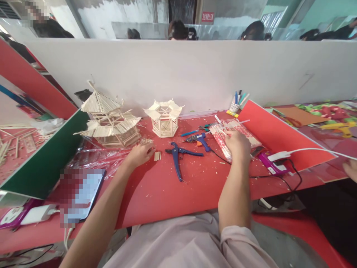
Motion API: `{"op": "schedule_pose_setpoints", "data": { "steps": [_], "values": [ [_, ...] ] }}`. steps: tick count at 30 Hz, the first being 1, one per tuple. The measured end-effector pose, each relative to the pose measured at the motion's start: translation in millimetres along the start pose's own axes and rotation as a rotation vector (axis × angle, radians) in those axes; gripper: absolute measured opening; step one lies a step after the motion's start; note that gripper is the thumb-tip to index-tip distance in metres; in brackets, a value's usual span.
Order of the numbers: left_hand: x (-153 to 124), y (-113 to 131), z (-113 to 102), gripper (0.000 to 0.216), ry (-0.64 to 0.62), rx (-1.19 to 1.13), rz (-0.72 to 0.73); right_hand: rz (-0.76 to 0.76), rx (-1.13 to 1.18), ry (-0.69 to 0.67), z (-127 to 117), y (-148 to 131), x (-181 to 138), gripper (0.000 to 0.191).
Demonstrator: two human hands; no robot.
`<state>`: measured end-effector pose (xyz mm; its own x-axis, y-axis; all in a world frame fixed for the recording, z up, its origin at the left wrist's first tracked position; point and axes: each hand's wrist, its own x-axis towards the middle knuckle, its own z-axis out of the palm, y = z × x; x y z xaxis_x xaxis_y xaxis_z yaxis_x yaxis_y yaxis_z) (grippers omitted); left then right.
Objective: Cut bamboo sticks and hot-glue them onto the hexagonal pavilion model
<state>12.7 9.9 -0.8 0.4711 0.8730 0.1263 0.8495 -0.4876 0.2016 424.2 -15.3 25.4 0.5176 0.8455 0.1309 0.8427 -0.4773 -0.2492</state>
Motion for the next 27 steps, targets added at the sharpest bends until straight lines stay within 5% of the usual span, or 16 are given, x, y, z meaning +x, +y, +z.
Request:
{"op": "schedule_pose_setpoints", "data": {
  "steps": [6,17,27],
  "values": [
    [0,-1,0,0.023,0.006,0.006,0.0,-0.055,0.074,0.149,-6,-7,-5,0.038],
    [0,3,-2,0.023,-0.016,0.017,-0.004,-0.095,0.015,-0.063,6,-8,0,0.057],
    [0,1,0,0.023,0.013,0.011,-0.001,-0.154,-0.041,-0.278,11,2,8,0.052]
  ]
}}
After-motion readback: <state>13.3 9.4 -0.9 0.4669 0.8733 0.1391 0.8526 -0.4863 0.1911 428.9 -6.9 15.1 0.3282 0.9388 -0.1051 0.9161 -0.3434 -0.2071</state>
